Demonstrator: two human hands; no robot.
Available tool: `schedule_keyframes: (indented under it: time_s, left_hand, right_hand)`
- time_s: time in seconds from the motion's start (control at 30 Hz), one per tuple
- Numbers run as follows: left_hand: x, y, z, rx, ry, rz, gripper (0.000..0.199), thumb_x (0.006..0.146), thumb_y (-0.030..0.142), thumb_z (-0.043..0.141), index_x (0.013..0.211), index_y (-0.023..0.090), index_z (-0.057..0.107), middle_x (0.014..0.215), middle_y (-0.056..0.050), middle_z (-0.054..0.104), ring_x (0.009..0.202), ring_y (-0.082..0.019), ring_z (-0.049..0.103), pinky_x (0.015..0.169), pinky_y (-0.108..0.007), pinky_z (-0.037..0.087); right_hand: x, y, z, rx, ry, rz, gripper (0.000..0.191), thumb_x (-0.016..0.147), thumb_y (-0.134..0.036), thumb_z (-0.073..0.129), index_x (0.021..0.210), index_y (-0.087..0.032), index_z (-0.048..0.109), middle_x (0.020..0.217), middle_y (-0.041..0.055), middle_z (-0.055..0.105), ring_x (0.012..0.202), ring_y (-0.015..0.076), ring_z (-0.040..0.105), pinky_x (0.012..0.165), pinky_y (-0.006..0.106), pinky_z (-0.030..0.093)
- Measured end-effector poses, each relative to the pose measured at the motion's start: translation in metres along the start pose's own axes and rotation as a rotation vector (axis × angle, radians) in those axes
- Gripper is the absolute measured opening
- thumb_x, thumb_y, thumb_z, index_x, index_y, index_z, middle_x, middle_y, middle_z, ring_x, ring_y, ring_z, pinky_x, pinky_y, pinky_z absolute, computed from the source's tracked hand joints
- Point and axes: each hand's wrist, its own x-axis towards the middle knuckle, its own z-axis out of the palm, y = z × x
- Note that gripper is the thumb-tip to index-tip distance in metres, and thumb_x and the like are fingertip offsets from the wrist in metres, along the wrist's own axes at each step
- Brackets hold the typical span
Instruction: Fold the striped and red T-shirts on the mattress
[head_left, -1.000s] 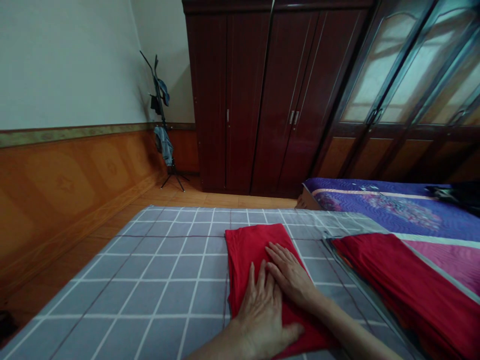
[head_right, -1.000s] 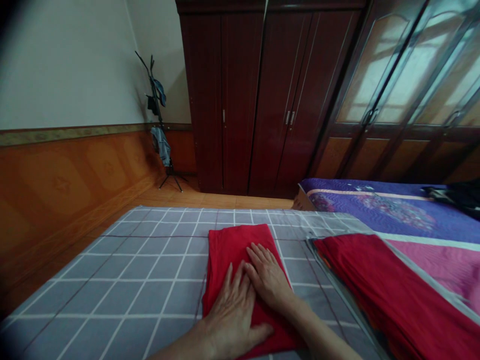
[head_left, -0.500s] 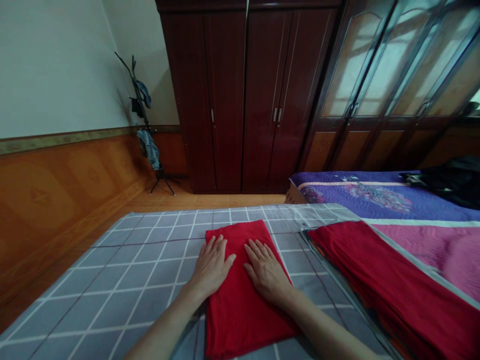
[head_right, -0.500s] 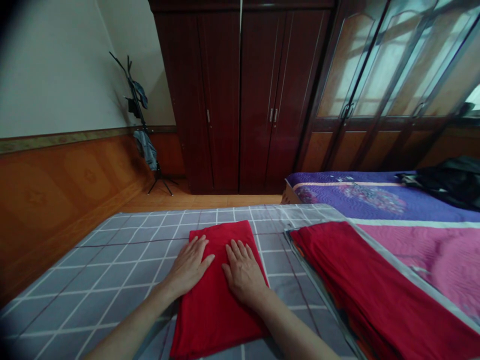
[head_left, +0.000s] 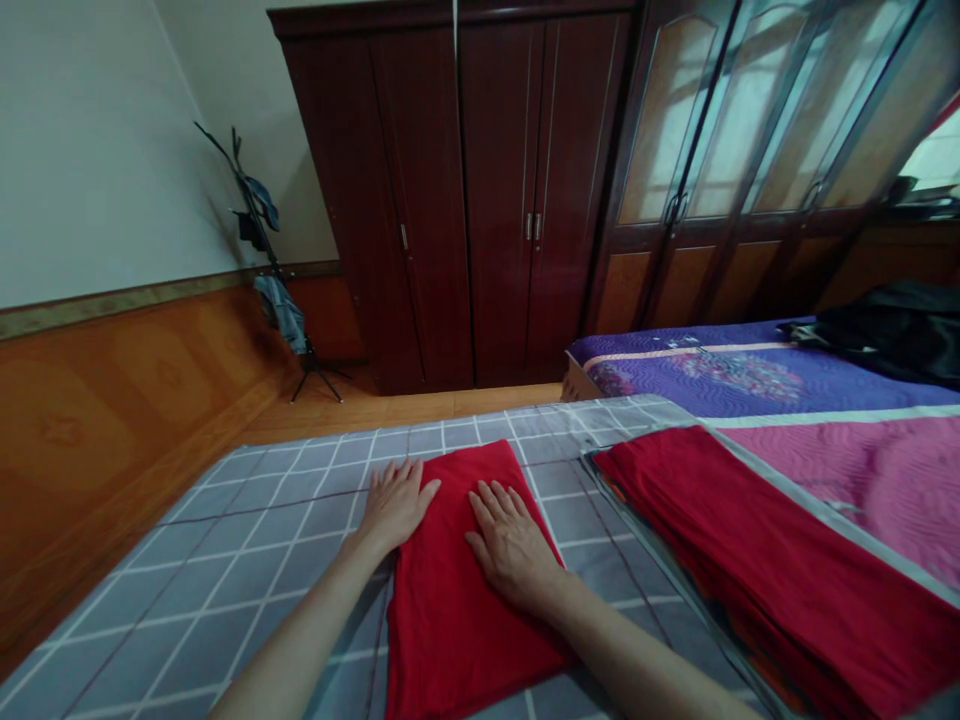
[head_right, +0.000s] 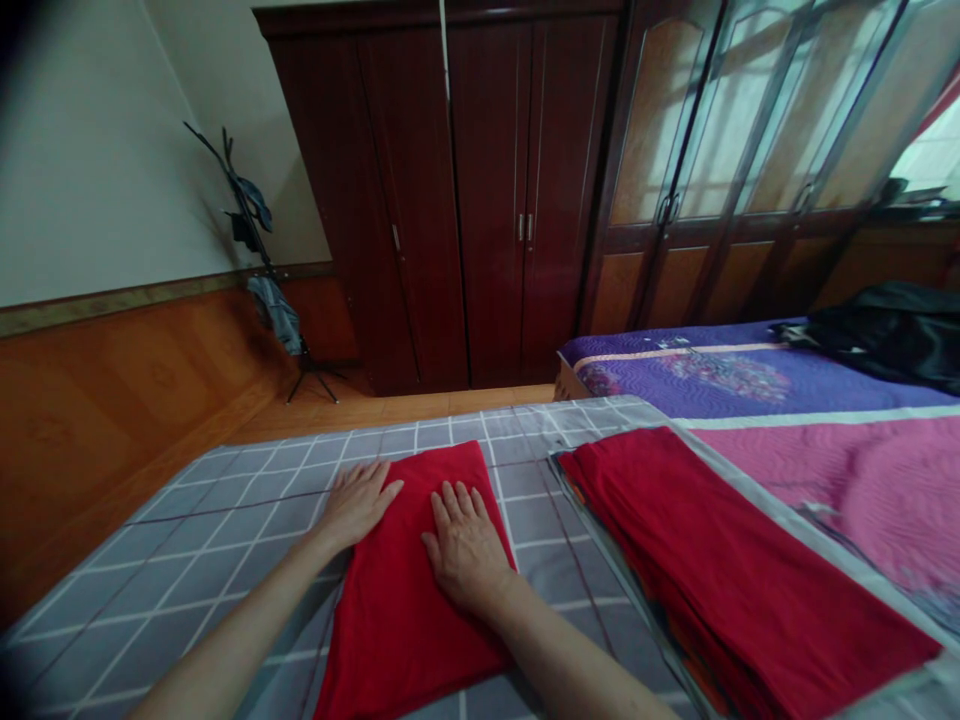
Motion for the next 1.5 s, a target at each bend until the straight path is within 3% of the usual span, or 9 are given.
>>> schedule_keyframes:
  time_s: [0.1, 0.23, 0.33, 0.47, 0.77, 0.97, 1.03, 1.23, 1.5]
  left_hand:
    - [0.011, 0.030, -0.007, -0.083, 0.008, 0.248, 0.061, 0.095, 0.052, 0.019, 0.146, 0.020, 0.027, 0.153, -0.005, 0.023, 0.141, -0.025, 0.015, 0.114, -0.049, 0.009]
    - [0.030, 0.064, 0.000, -0.197, -0.163, 0.532, 0.060, 0.095, 0.054, 0.013, 0.146, 0.025, 0.024, 0.153, 0.001, 0.021, 0.142, -0.017, 0.013, 0.115, -0.042, 0.012]
    - [0.047, 0.064, 0.010, -0.169, -0.156, 0.461, 0.056, 0.096, 0.047, 0.013, 0.143, 0.023, 0.032, 0.152, 0.000, 0.027, 0.141, -0.013, 0.017, 0.115, -0.034, 0.014]
    - [0.061, 0.046, 0.011, -0.129, -0.060, 0.276, 0.057, 0.096, 0.045, 0.017, 0.143, 0.016, 0.034, 0.151, -0.009, 0.028, 0.140, -0.023, 0.019, 0.113, -0.046, 0.013]
    - [0.020, 0.031, 0.027, -0.043, 0.023, 0.270, 0.058, 0.095, 0.050, 0.023, 0.145, 0.023, 0.028, 0.154, -0.004, 0.021, 0.141, -0.024, 0.015, 0.113, -0.046, 0.013]
    - [0.019, 0.012, 0.023, -0.002, 0.038, -0.002, 0.067, 0.093, 0.055, 0.025, 0.146, 0.016, 0.024, 0.151, -0.015, 0.024, 0.139, -0.031, 0.021, 0.109, -0.053, 0.018]
    - [0.005, 0.015, 0.018, 0.020, 0.063, -0.020, 0.070, 0.092, 0.057, 0.026, 0.147, 0.013, 0.022, 0.152, -0.017, 0.021, 0.140, -0.033, 0.017, 0.109, -0.054, 0.017]
    - [-0.067, 0.013, 0.026, -0.036, 0.036, 0.294, 0.065, 0.091, 0.056, 0.033, 0.147, 0.026, 0.019, 0.155, -0.004, 0.014, 0.142, -0.026, 0.012, 0.114, -0.048, 0.014]
    - [-0.100, -0.034, 0.055, -0.145, 0.215, -0.027, 0.072, 0.089, 0.056, 0.031, 0.142, 0.007, 0.031, 0.148, -0.016, 0.032, 0.138, -0.027, 0.026, 0.114, -0.048, 0.021]
  right_hand:
    - [-0.001, 0.000, 0.000, 0.000, 0.032, -0.027, 0.051, 0.094, -0.037, 0.038, 0.139, -0.011, 0.042, 0.145, 0.0148, 0.038, 0.135, 0.0296, 0.029, 0.111, 0.048, 0.022]
    - [-0.001, -0.001, -0.003, 0.007, 0.085, -0.110, 0.046, 0.094, -0.030, 0.037, 0.137, -0.015, 0.044, 0.140, 0.0129, 0.045, 0.132, 0.0277, 0.035, 0.111, 0.049, 0.019]
    - [-0.002, 0.000, -0.004, 0.040, 0.086, -0.067, 0.051, 0.093, -0.035, 0.041, 0.139, -0.013, 0.041, 0.144, 0.0130, 0.039, 0.135, 0.0292, 0.030, 0.112, 0.047, 0.020]
    - [-0.005, 0.000, -0.003, 0.056, 0.034, -0.025, 0.056, 0.094, -0.040, 0.036, 0.140, -0.009, 0.039, 0.147, 0.0161, 0.034, 0.137, 0.0320, 0.025, 0.112, 0.047, 0.021]
    - [0.010, 0.030, -0.010, 0.068, 0.012, -0.001, 0.057, 0.093, -0.045, 0.036, 0.138, -0.009, 0.042, 0.146, 0.0152, 0.036, 0.136, 0.0296, 0.027, 0.111, 0.046, 0.020]
    - [0.015, 0.065, -0.019, 0.029, -0.004, 0.201, 0.065, 0.092, -0.052, 0.035, 0.140, -0.007, 0.038, 0.147, 0.0182, 0.033, 0.136, 0.0324, 0.026, 0.108, 0.051, 0.019]
    - [0.014, 0.063, -0.019, 0.018, 0.036, 0.239, 0.065, 0.093, -0.050, 0.035, 0.141, -0.006, 0.035, 0.147, 0.0201, 0.031, 0.136, 0.0332, 0.026, 0.108, 0.051, 0.019]
    - [0.012, 0.045, -0.013, 0.051, -0.013, 0.006, 0.062, 0.092, -0.054, 0.034, 0.140, -0.015, 0.039, 0.149, 0.0125, 0.032, 0.138, 0.0310, 0.022, 0.109, 0.048, 0.017]
    - [0.011, 0.059, -0.013, -0.056, 0.090, 0.323, 0.066, 0.092, -0.053, 0.033, 0.135, -0.003, 0.042, 0.141, 0.0232, 0.038, 0.132, 0.0357, 0.029, 0.105, 0.050, 0.020]
